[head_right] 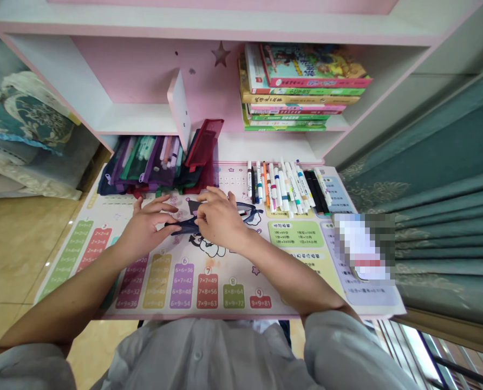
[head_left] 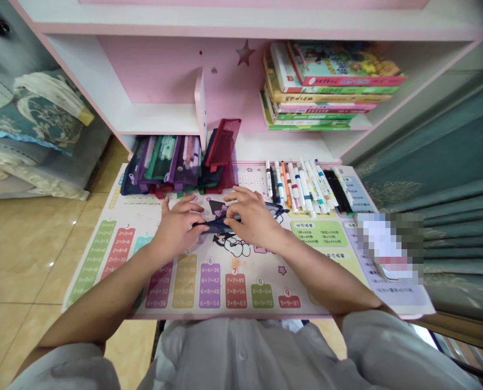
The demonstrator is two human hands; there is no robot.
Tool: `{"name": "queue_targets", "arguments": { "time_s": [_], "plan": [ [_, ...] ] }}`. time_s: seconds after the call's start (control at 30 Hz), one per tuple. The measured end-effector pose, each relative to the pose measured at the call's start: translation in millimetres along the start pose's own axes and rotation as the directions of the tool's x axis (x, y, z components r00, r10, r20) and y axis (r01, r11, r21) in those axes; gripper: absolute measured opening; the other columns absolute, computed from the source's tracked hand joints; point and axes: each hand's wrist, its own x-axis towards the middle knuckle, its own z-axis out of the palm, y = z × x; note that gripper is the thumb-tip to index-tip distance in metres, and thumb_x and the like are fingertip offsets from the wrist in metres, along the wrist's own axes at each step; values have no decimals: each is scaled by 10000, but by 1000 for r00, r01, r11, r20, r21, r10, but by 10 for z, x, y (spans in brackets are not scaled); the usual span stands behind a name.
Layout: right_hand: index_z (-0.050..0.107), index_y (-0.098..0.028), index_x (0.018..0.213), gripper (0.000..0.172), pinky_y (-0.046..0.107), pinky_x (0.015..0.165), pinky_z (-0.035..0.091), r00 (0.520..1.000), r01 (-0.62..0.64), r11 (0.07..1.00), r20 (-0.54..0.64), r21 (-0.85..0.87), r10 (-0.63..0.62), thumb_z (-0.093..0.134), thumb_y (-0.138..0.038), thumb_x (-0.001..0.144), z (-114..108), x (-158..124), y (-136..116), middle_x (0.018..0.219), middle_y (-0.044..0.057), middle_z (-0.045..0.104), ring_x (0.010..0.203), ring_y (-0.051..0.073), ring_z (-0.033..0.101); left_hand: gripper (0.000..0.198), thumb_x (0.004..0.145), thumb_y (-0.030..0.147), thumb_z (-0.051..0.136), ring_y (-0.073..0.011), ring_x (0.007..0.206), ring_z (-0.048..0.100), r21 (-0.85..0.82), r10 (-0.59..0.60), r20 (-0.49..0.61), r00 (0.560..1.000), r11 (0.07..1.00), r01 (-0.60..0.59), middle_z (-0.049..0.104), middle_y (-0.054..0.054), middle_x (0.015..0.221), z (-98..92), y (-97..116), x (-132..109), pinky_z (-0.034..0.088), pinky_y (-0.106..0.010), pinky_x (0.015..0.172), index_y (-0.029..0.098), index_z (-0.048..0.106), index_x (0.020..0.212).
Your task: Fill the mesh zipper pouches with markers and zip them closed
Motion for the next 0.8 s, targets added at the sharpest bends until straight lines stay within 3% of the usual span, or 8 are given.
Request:
{"name": "queue_targets", "arguments": {
  "time_s": [0.8],
  "plan": [
    [613,-200,615,208,688,1116,262,998,-42,999,38,-5,42,639,-155,817,-66,-13,35,1253,58,668,1411,337,409,94,799,241,735,-345,1315,532,4,-17,3,1000,1000,17,748,-36,1068,-28,17,2,133,-706,1141,272,744,711]
  ]
}}
